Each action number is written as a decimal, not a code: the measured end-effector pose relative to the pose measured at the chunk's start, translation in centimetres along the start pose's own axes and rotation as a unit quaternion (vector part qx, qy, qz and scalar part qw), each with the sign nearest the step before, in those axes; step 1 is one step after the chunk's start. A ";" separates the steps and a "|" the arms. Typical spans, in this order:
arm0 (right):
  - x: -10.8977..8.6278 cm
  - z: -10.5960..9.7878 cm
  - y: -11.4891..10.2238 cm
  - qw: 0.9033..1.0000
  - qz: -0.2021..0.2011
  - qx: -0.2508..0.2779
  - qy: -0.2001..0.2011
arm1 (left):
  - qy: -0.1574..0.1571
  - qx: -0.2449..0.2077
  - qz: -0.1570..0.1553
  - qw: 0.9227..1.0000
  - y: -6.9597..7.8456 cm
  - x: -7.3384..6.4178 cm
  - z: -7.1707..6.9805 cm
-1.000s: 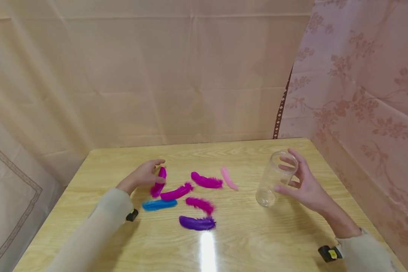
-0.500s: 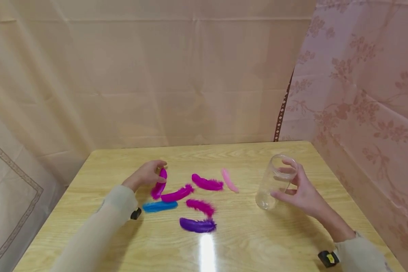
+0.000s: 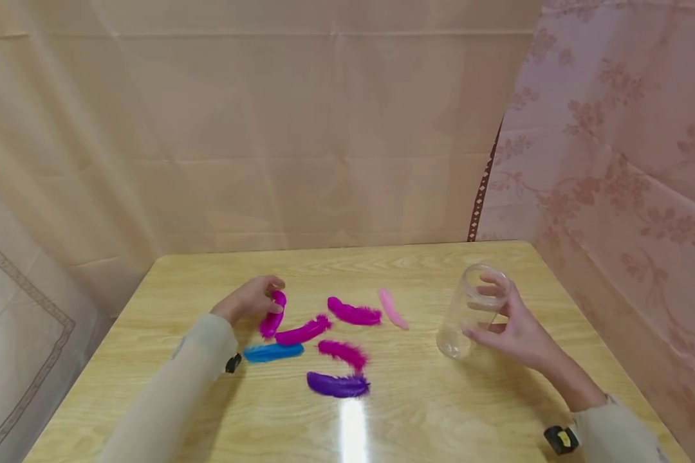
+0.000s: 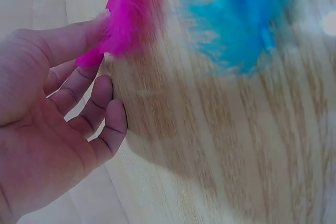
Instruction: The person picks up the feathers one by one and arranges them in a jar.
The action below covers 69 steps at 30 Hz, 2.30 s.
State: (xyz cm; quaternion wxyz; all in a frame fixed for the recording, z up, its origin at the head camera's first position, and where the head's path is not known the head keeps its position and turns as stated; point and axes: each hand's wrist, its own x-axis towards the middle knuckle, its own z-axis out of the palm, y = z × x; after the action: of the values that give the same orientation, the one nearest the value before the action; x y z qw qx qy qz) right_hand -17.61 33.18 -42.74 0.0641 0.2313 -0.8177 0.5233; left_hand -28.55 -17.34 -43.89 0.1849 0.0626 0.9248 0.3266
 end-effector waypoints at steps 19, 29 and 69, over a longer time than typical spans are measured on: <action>0.6 -0.5 0.2 0.999 0.001 0.009 -0.048 | 0.011 0.005 -0.055 0.998 -0.3 0.1 -0.3; 1.0 -0.7 0.0 0.996 0.011 -0.015 -0.083 | 0.013 -0.019 -0.078 0.997 -0.4 0.0 -0.2; 0.7 -1.1 0.3 0.993 0.025 -0.064 -0.096 | 0.015 -0.006 -0.036 0.999 -0.4 -0.6 0.6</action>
State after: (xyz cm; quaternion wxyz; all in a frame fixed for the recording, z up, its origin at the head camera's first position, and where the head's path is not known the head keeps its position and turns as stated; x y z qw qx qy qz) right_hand -18.49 34.01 -42.27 -0.0133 0.2558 -0.8573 0.4466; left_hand -27.73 -17.41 -44.40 0.1830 0.0234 0.9272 0.3260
